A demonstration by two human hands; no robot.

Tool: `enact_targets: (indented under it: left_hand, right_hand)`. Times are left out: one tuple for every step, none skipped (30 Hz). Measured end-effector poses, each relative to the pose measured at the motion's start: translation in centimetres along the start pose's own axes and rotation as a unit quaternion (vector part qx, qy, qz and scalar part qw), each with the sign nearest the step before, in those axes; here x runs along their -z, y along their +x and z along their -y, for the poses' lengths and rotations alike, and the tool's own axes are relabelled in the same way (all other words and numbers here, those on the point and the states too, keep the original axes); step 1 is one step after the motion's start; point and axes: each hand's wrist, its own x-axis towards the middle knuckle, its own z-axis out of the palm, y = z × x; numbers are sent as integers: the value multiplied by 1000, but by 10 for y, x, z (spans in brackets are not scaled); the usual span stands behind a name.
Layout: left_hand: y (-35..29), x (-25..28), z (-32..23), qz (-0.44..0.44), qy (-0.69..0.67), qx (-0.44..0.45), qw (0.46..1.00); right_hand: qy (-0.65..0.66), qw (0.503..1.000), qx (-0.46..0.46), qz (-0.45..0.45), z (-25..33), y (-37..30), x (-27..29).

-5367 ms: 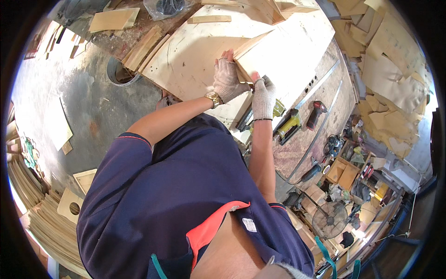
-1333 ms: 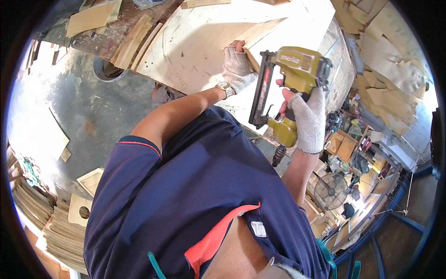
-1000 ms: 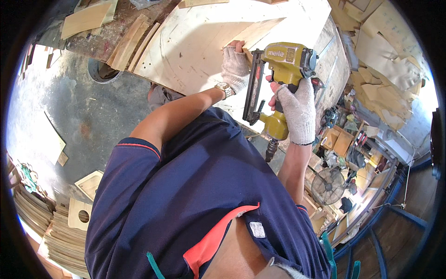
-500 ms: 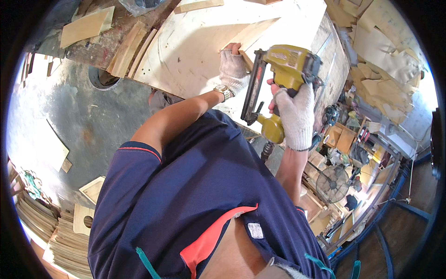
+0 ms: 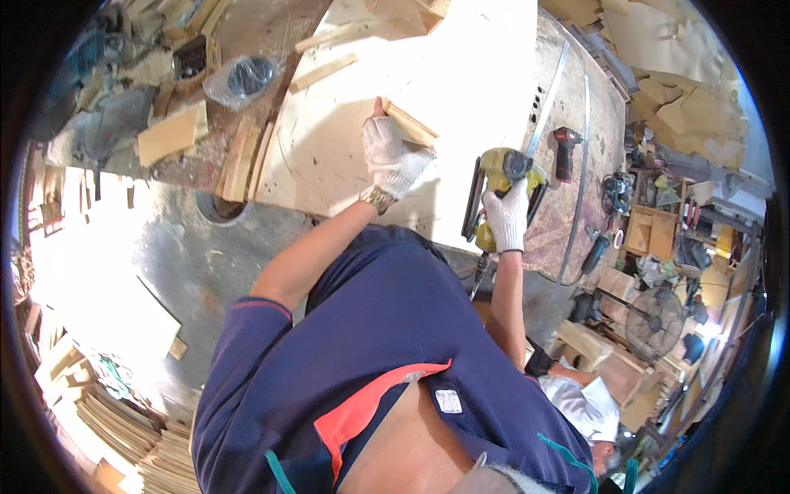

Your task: The person selects small wooden pieces, cuts them to size using a miter saw, and then assembles them into small wooden boxes using a nail gun. The person repeatedly positions and fastens the pieces together to form the box structure.

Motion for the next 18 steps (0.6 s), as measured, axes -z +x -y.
enact_targets:
  left_hand:
    - [9,14,-9,-9,17,-20,1000]
    - [23,28,-17,26,33,-41,998]
    - [36,49,-24,62,54,-62,995]
    - [49,65,-27,98,74,-80,989]
    - [63,78,-27,151,88,-85,981]
    - [74,92,-27,203,96,-106,969]
    - [84,103,-28,256,99,-126,953]
    - [93,109,-26,310,101,-146,934]
    - [102,111,-18,359,100,-176,911]
    - [106,109,-18,407,127,-184,886]
    - [109,109,-19,454,153,-191,857]
    - [112,105,-19,498,173,-200,826]
    - [114,100,-20,508,166,-206,820]
    - [114,96,-21,519,215,-199,803]
    - [116,90,-29,529,261,-195,784]
    - [117,83,-35,535,305,-192,764]
    - [120,73,-36,551,292,-186,759]
    - [122,65,-33,565,281,-175,756]
  right_hand:
    - [63,998,-30,13,-16,-2,-1]
    - [125,990,-58,26,-35,-1,-2]
    - [171,982,-68,36,-58,1,-7]
    - [225,970,-79,53,-68,-3,-9]
    - [263,958,-89,73,-82,0,-13]
    - [299,944,-100,96,-94,-1,-17]
    - [317,936,-115,103,-98,-3,-17]
    - [321,930,-130,122,-120,1,-25]
    - [343,922,-127,128,-131,5,-31]
    - [363,914,-123,135,-135,6,-35]
    - [365,915,-126,117,-140,4,-37]
    - [353,919,-135,111,-142,6,-36]
    - [335,926,-140,100,-144,8,-37]
    - [317,933,-146,88,-145,10,-39]
    - [308,935,-152,87,-154,12,-43]
    - [297,938,-155,85,-166,17,-47]
    - [287,941,-159,83,-180,19,-49]
    - [311,933,-157,92,-188,21,-51]
